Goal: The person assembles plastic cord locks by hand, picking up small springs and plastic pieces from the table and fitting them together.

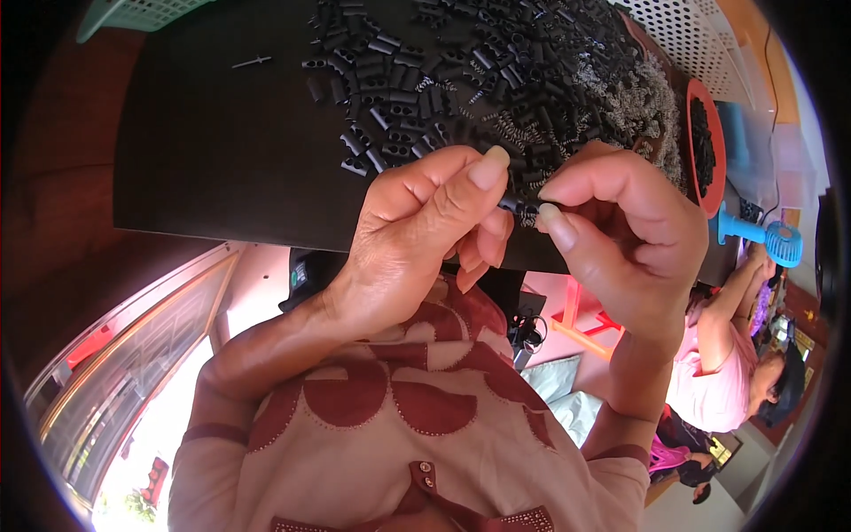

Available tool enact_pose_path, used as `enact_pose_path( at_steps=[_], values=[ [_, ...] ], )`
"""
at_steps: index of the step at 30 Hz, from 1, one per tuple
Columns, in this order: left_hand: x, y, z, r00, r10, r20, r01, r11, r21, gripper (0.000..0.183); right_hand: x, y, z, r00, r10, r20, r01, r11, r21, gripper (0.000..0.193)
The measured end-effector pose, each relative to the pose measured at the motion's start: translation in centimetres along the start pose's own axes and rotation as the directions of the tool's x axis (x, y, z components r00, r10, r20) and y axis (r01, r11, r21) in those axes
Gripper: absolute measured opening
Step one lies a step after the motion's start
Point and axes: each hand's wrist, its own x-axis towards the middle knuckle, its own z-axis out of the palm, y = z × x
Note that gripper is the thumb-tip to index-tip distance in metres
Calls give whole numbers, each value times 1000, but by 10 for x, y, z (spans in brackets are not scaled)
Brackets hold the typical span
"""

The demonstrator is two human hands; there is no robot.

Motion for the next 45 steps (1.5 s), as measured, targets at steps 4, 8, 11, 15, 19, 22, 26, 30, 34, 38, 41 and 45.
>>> enact_pose_path(
  at_steps=[4, 8, 11, 15, 19, 22, 26, 30, 34, 38, 41, 45],
  values=[
    [-1, -1, 1, 1000, 12, -27, -11, 1000, 27, 34, -3, 6, 3, 1000, -27, -9, 27, 999, 23, 10],
    [-2, 4, 4, 999, -34, -15, 34, 999, 18, 40, -5, 8, 6, 996, -75, -39, 76, 997, 22, 10],
    [-2, 3, 1, 1000, -21, 6, 21, 999, 42, 41, -5, 7, 7, 996, -82, -45, 84, 996, 29, 10],
    [-2, 4, 2, 999, -32, 12, 32, 999, 29, 42, -8, 8, 8, 993, -102, -53, 100, 995, -27, 10],
    [-3, 5, 4, 999, -46, -7, 46, 998, 46, 42, -11, 8, 13, 992, -111, -67, 110, 994, -6, 11],
    [-3, 4, 3, 999, -45, -13, 45, 998, 41, 41, -13, 8, 18, 985, -144, -91, 137, 987, -86, 10],
    [-4, 2, 3, 999, -41, -26, 41, 999, 32, 40, -12, 10, 29, 966, -192, -176, 174, 979, -108, 10],
    [-4, 1, 2, 998, -50, -24, 52, 998, 45, 40, -11, 18, 35, 927, -289, -238, 273, 957, -101, 12],
    [-3, 1, -1, 998, -58, 13, 58, 998, 32, 39, -13, 19, 34, 928, -283, -243, 256, 957, -136, 13],
    [-2, -1, -1, 995, -29, 92, 21, 995, 93, 39, -13, 17, 18, 981, -187, -41, 187, 982, -25, 25],
    [2, -6, -6, 988, 56, 145, -73, 991, 112, 38, -9, 11, 16, 997, -56, 46, 56, 998, 3, 40],
    [0, -4, -3, 997, 35, 65, -46, 986, 163, 39, -1, 19, 15, 929, -363, 72, 370, 917, -149, 42]
  ],
)
